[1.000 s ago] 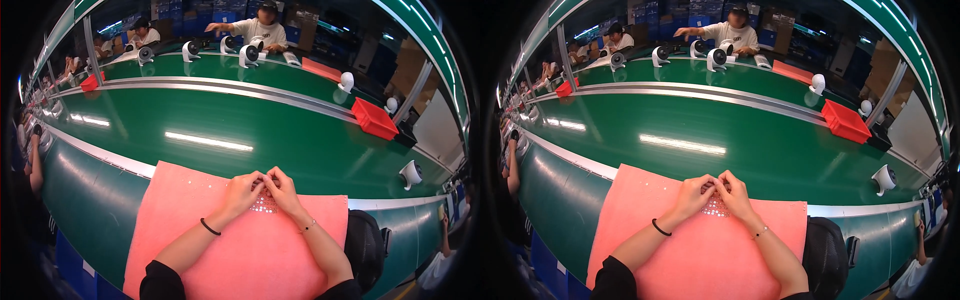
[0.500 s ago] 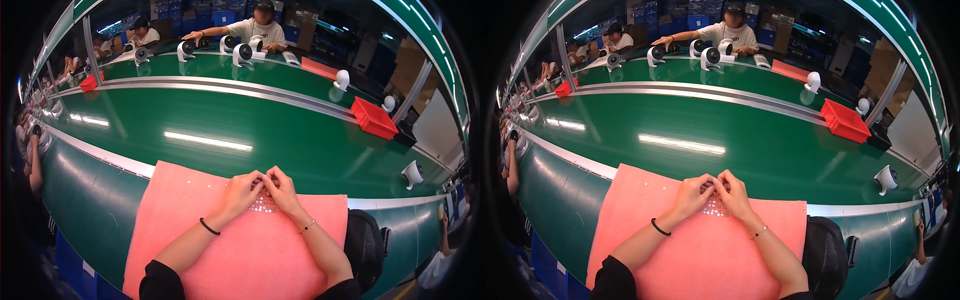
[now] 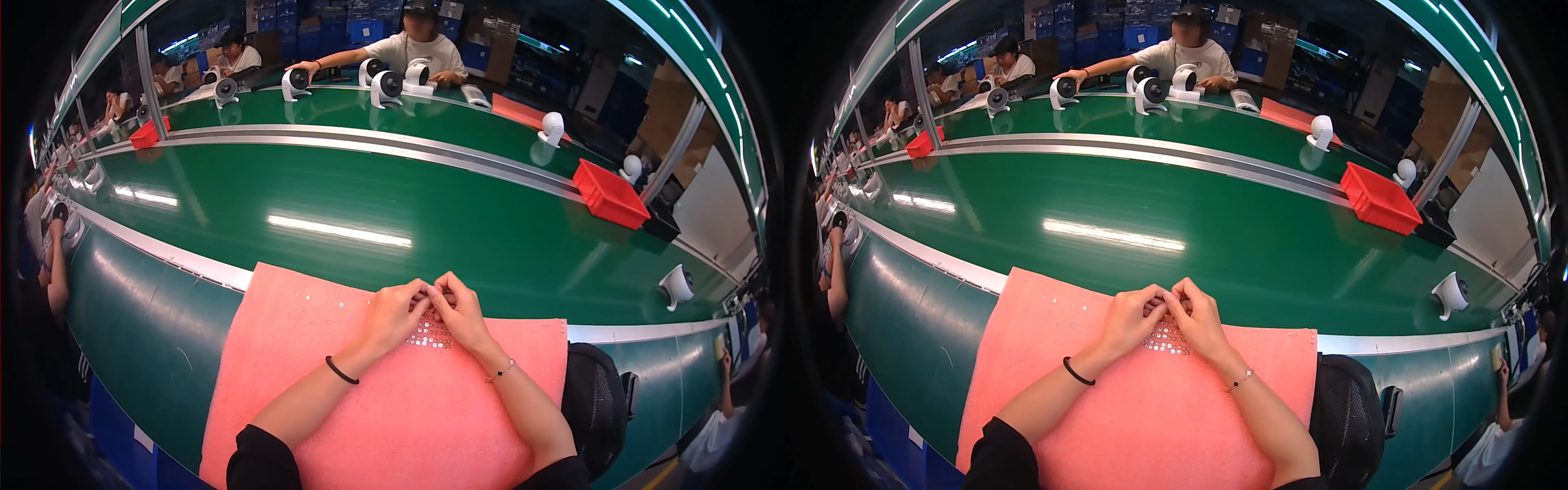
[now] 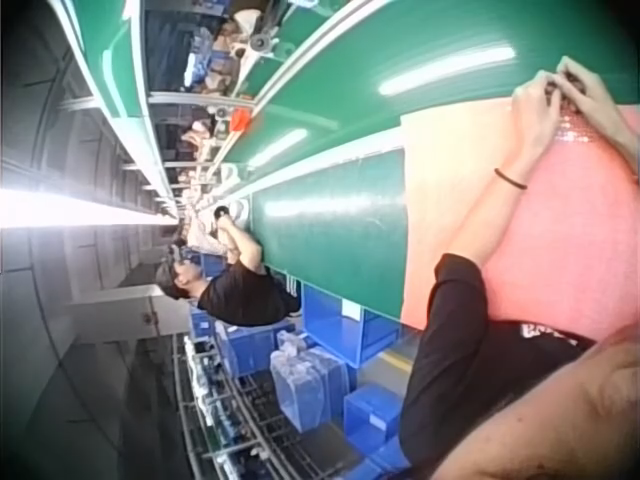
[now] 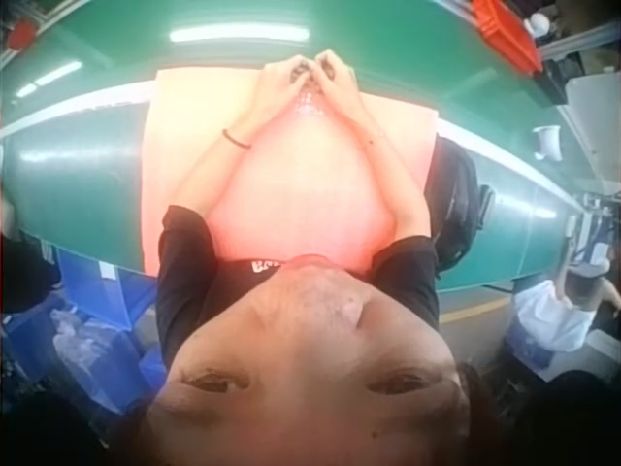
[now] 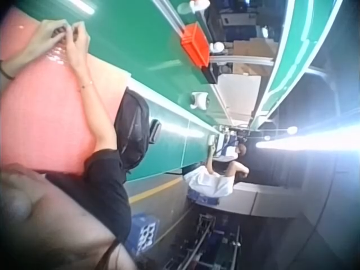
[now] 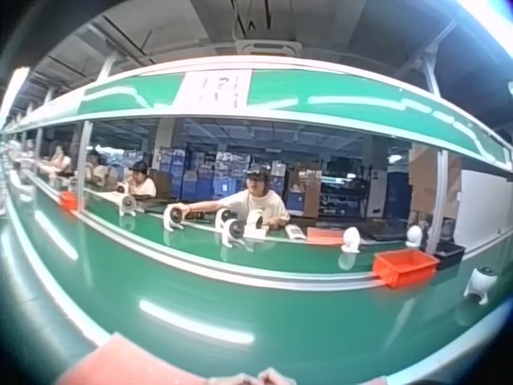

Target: Assembling camera modules on a production line.

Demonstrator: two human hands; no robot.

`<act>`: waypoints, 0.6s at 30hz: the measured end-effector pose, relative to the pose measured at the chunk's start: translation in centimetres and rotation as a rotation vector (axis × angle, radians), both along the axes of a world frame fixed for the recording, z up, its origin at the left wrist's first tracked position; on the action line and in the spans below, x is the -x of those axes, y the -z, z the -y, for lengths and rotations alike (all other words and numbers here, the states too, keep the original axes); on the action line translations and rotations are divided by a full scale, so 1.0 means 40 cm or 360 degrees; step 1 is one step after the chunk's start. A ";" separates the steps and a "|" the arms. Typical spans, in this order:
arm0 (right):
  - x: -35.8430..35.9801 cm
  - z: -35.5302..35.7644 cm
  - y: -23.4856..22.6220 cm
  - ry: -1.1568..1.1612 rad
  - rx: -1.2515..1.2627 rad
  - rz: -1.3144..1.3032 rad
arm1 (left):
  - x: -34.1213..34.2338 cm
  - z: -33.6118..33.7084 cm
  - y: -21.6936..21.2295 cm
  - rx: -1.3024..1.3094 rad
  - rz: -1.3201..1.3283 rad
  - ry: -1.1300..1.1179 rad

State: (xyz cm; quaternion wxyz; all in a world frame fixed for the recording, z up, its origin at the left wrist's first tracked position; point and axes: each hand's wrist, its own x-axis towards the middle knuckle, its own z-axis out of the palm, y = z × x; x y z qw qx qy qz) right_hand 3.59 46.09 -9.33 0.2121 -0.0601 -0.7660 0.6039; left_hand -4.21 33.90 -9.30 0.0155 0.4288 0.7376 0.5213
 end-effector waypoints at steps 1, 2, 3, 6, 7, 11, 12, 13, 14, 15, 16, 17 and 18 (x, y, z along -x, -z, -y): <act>0.001 0.000 0.001 -0.0002 0.0009 0.0000 | 0.000 0.000 -0.001 0.0000 -0.0002 0.0001; 0.001 -0.002 0.003 -0.0003 0.0019 0.0003 | 0.000 -0.001 -0.001 -0.0003 0.0007 0.0006; 0.000 -0.004 0.004 0.0000 0.0018 0.0004 | -0.001 -0.002 -0.001 -0.0005 0.0016 0.0010; -0.002 -0.007 0.001 -0.0028 -0.0011 0.0028 | -0.001 -0.003 -0.001 -0.0006 0.0012 0.0002; -0.002 -0.007 0.000 -0.0023 -0.0019 0.0027 | -0.002 -0.003 -0.002 -0.0005 0.0012 0.0003; -0.003 -0.008 -0.002 -0.0006 -0.0059 0.0008 | -0.001 -0.006 -0.003 -0.0008 -0.0002 0.0003; -0.003 -0.008 -0.002 -0.0006 -0.0058 0.0008 | 0.000 -0.006 -0.002 -0.0011 0.0001 0.0002; -0.003 -0.009 -0.001 -0.0009 -0.0066 0.0006 | 0.000 -0.006 -0.001 -0.0010 0.0001 0.0002; -0.004 -0.009 0.000 -0.0009 -0.0074 0.0003 | 0.000 -0.006 -0.002 -0.0011 0.0002 -0.0003; -0.004 -0.008 0.000 -0.0008 -0.0074 0.0003 | 0.000 -0.006 -0.002 -0.0011 0.0003 -0.0008; -0.004 -0.008 0.000 -0.0009 -0.0065 0.0004 | 0.000 -0.006 -0.003 -0.0010 0.0003 -0.0007; -0.004 -0.009 0.000 -0.0011 -0.0057 0.0006 | -0.002 -0.006 -0.005 -0.0016 0.0012 -0.0005; -0.004 -0.010 0.001 -0.0012 -0.0057 0.0006 | -0.003 -0.007 -0.006 -0.0022 0.0021 -0.0003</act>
